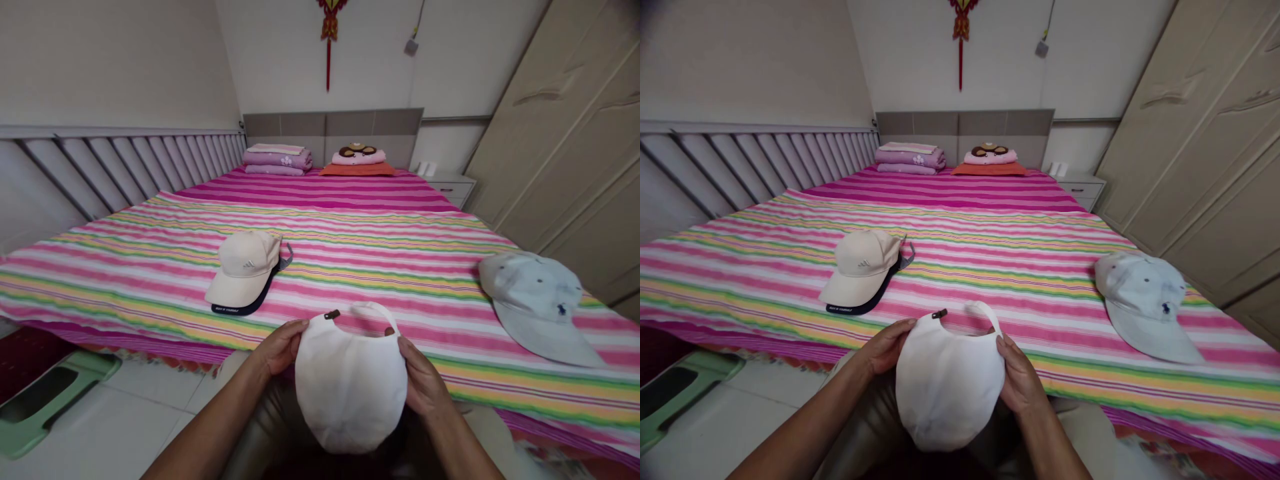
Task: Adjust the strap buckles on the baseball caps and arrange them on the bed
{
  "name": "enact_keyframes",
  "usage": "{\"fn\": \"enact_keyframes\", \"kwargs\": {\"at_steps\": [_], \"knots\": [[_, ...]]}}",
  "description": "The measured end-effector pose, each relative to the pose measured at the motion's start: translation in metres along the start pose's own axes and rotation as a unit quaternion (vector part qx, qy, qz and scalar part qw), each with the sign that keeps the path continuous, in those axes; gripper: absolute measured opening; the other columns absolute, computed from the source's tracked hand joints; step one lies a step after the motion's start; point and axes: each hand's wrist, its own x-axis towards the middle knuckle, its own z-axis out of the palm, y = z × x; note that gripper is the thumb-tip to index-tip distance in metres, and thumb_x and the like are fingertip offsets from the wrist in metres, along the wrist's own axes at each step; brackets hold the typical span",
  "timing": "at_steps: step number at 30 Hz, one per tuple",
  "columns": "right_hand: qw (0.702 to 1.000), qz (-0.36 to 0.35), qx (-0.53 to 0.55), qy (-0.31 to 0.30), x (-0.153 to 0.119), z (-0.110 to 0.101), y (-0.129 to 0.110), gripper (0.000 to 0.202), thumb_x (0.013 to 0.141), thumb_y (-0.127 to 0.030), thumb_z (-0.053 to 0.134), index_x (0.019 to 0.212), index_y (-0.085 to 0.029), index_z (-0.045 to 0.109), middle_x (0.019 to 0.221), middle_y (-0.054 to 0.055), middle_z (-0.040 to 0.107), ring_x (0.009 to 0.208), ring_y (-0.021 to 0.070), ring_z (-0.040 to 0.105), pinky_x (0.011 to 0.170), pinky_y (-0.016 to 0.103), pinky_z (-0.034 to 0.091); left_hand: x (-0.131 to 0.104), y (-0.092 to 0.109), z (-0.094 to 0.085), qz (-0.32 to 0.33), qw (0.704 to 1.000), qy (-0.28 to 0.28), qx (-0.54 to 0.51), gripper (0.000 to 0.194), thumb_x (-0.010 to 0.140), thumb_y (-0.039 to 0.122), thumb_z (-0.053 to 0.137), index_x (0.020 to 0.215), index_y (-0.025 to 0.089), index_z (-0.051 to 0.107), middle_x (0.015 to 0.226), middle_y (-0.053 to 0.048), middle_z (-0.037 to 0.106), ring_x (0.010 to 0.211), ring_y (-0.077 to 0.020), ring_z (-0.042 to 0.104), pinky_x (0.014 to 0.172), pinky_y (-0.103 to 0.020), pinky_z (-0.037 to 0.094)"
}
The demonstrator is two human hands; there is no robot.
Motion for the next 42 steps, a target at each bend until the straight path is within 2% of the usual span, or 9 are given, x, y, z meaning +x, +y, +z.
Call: {"fn": "enact_keyframes", "kwargs": {"at_steps": [6,10,15,19,26,29,32,36,42], "knots": [[0.998,-0.041,0.011,0.040,0.004,0.000,-0.013,0.021,0.054,-0.031,0.077,0.071,-0.024,0.068,0.065,-0.002,0.070,0.077,0.0234,0.066,0.079,0.037,0.050,-0.009,-0.040,-0.028,0.004,0.997,-0.080,0.007,0.025,0.064,0.029,0.068,0.083,0.012,0.067,0.078,-0.008,0.068,0.075,-0.0190,0.062,0.070,-0.027,0.044],[0.998,-0.027,0.017,0.062,0.014,-0.008,-0.021,0.024,0.058,-0.037,0.072,0.076,-0.021,0.069,0.069,0.003,0.072,0.087,0.0273,0.064,0.083,0.041,0.048,-0.018,-0.078,-0.037,-0.040,0.988,-0.147,0.011,0.030,0.059,0.018,0.070,0.088,0.012,0.067,0.081,-0.010,0.069,0.078,-0.0209,0.063,0.072,-0.028,0.044],[0.993,-0.042,0.065,0.090,0.025,-0.013,-0.023,0.022,0.066,-0.037,0.066,0.085,-0.025,0.067,0.082,0.001,0.072,0.094,0.0233,0.061,0.089,0.039,0.045,-0.018,-0.106,-0.042,0.008,0.996,-0.078,-0.050,0.025,0.063,0.022,0.068,0.087,0.014,0.067,0.080,-0.010,0.069,0.079,-0.0231,0.064,0.073,-0.031,0.046],[0.994,-0.064,0.067,0.066,0.027,-0.018,-0.017,0.026,0.069,-0.040,0.064,0.090,-0.025,0.066,0.095,0.002,0.069,0.098,0.0198,0.059,0.092,0.037,0.043,-0.015,-0.062,-0.043,0.109,0.991,0.037,-0.075,0.018,0.065,0.017,0.068,0.083,0.016,0.066,0.079,-0.007,0.070,0.072,-0.0185,0.065,0.072,-0.028,0.049],[0.998,-0.019,0.054,0.026,0.019,-0.034,-0.002,0.031,0.068,-0.043,0.064,0.093,-0.025,0.064,0.117,0.006,0.059,0.113,0.0178,0.049,0.084,0.030,0.045,-0.012,0.110,-0.047,0.306,0.930,0.159,-0.127,0.029,0.078,0.005,0.048,0.103,0.014,0.060,0.080,-0.007,0.070,0.069,-0.0149,0.065,0.074,-0.027,0.053],[0.997,-0.011,0.067,0.039,0.016,-0.043,0.004,0.029,0.071,-0.040,0.062,0.094,-0.024,0.064,0.116,0.007,0.060,0.106,0.0183,0.053,0.078,0.029,0.048,-0.009,0.154,-0.062,0.316,0.901,0.247,-0.165,0.031,0.079,0.004,0.047,0.107,0.012,0.057,0.079,-0.007,0.070,0.066,-0.0135,0.065,0.065,-0.022,0.055],[0.993,-0.009,0.090,0.071,0.012,-0.055,0.005,0.026,0.073,-0.036,0.060,0.095,-0.022,0.064,0.113,0.008,0.062,0.096,0.0183,0.059,0.073,0.030,0.051,-0.007,0.164,-0.084,0.282,0.896,0.299,-0.170,0.034,0.080,0.002,0.045,0.112,0.010,0.054,0.076,-0.007,0.069,0.056,-0.0123,0.063,0.056,-0.020,0.055],[0.986,-0.002,0.125,0.110,0.004,-0.072,0.000,0.021,0.072,-0.031,0.062,0.090,-0.022,0.066,0.105,0.007,0.066,0.083,0.0171,0.063,0.068,0.030,0.052,-0.010,0.156,-0.108,0.245,0.893,0.341,-0.162,0.034,0.080,0.002,0.044,0.112,0.009,0.053,0.074,-0.008,0.069,0.056,-0.0139,0.064,0.052,-0.019,0.055],[0.988,-0.018,0.108,0.112,0.000,-0.088,-0.003,0.019,0.067,-0.029,0.068,0.085,-0.023,0.066,0.097,0.004,0.068,0.076,0.0154,0.063,0.065,0.028,0.052,-0.018,0.153,-0.114,0.225,0.898,0.359,-0.120,0.030,0.080,0.001,0.043,0.107,0.007,0.056,0.066,-0.006,0.067,0.051,-0.0130,0.063,0.049,-0.019,0.055]]}}
